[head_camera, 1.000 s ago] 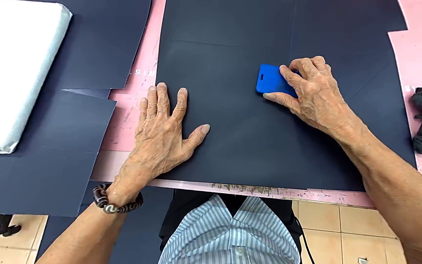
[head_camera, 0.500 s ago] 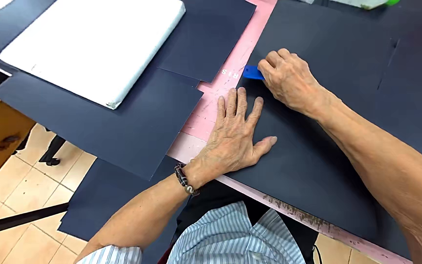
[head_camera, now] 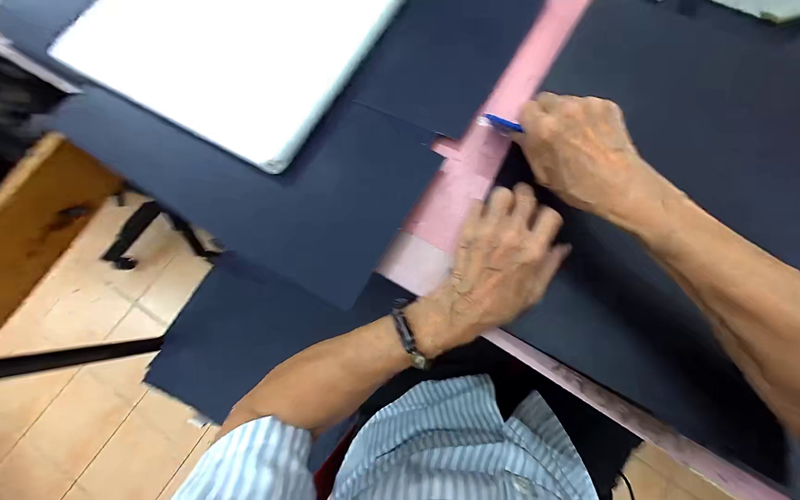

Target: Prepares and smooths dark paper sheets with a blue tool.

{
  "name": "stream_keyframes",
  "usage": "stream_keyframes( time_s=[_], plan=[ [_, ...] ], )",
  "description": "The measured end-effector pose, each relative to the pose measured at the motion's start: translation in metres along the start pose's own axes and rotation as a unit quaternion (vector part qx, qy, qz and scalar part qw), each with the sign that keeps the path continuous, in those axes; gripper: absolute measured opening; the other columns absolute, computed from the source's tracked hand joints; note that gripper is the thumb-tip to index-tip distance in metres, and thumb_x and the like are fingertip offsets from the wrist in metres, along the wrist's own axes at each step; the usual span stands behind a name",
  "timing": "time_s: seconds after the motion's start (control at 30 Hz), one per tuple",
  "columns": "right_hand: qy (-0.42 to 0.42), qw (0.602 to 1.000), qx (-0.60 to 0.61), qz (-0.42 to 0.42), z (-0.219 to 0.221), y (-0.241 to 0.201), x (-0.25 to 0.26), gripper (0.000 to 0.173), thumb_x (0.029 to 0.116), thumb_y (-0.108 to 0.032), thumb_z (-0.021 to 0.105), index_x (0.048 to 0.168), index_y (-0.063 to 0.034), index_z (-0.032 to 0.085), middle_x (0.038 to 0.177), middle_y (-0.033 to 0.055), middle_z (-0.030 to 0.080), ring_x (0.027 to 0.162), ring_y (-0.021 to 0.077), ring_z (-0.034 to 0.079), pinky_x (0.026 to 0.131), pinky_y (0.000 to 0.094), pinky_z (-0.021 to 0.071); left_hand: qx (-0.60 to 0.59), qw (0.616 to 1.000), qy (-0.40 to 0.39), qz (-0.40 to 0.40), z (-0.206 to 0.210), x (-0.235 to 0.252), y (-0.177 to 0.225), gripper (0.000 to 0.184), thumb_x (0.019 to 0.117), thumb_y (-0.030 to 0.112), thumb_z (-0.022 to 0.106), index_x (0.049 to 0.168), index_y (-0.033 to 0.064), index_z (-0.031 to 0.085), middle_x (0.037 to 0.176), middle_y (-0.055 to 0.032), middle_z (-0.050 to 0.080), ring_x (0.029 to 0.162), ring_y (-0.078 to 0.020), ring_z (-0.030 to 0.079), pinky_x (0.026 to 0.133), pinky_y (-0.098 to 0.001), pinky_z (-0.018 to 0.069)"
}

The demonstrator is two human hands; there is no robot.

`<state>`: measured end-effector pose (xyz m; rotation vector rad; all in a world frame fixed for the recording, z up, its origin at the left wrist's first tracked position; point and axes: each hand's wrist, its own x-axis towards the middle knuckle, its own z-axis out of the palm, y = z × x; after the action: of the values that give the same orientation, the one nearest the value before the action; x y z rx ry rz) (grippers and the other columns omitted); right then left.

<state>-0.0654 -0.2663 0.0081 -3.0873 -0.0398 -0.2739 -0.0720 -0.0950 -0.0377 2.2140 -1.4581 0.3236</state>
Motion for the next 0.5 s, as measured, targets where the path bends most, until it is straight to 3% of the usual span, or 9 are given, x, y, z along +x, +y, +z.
stream_keyframes(
  time_s=[0.1,0.2,0.27,0.37,0.5],
  plan=[
    [0.008,1.0,-0.013,-0.012,0.001,0.005,0.003,0.029,0.105,-0.012,0.05,0.088,0.0106,0.057,0.084,0.0305,0.061,0.076,0.0528,0.065,0.057,0.062,0.0466,-0.046,0.997,-0.023,0.052,-0.035,-0.04,-0.001,0.033,0.1037,0.031,0.054,0.092,0.0065,0.072,0.093,-0.0119,0.069,0.085,-0.0282,0.068,0.066,-0.0382,0.0542],
    [0.011,1.0,-0.019,0.003,0.01,0.015,0.005,0.03,0.1043,-0.013,0.054,0.086,0.0101,0.057,0.082,0.0302,0.06,0.072,0.0526,0.064,0.054,0.0627,0.0465,-0.006,0.991,-0.053,0.121,-0.062,-0.077,-0.006,0.022,0.1016,0.019,0.058,0.103,0.0029,0.073,0.104,-0.0131,0.074,0.097,-0.0268,0.071,0.075,-0.0346,0.0563],
    [0.022,1.0,-0.015,0.009,0.024,0.022,0.006,0.03,0.1037,-0.015,0.052,0.087,0.0094,0.056,0.083,0.031,0.061,0.072,0.0532,0.065,0.054,0.0641,0.048,0.0,0.987,-0.047,0.151,-0.061,-0.083,-0.012,0.015,0.0964,0.004,0.059,0.101,0.003,0.073,0.101,-0.0125,0.073,0.097,-0.0264,0.07,0.075,-0.0337,0.0557],
    [0.048,0.999,-0.017,-0.006,0.023,-0.007,-0.006,0.028,0.1017,-0.008,0.049,0.091,0.016,0.058,0.086,0.0373,0.061,0.076,0.0584,0.065,0.057,0.0674,0.0485,0.029,0.985,-0.029,0.17,-0.052,-0.081,-0.012,0.015,0.0929,0.0,0.061,0.098,0.0047,0.074,0.097,-0.0108,0.073,0.094,-0.025,0.071,0.073,-0.0339,0.0557],
    [0.019,0.999,-0.008,-0.032,0.002,-0.067,-0.039,0.021,0.0971,-0.003,0.056,0.093,0.0163,0.062,0.089,0.0367,0.064,0.08,0.0561,0.068,0.058,0.0636,0.0518,0.089,0.981,-0.033,0.169,-0.046,-0.086,-0.008,0.019,0.0957,0.0,0.056,0.104,0.0014,0.073,0.1,-0.0138,0.074,0.097,-0.0272,0.072,0.076,-0.0338,0.0562]
  ],
)
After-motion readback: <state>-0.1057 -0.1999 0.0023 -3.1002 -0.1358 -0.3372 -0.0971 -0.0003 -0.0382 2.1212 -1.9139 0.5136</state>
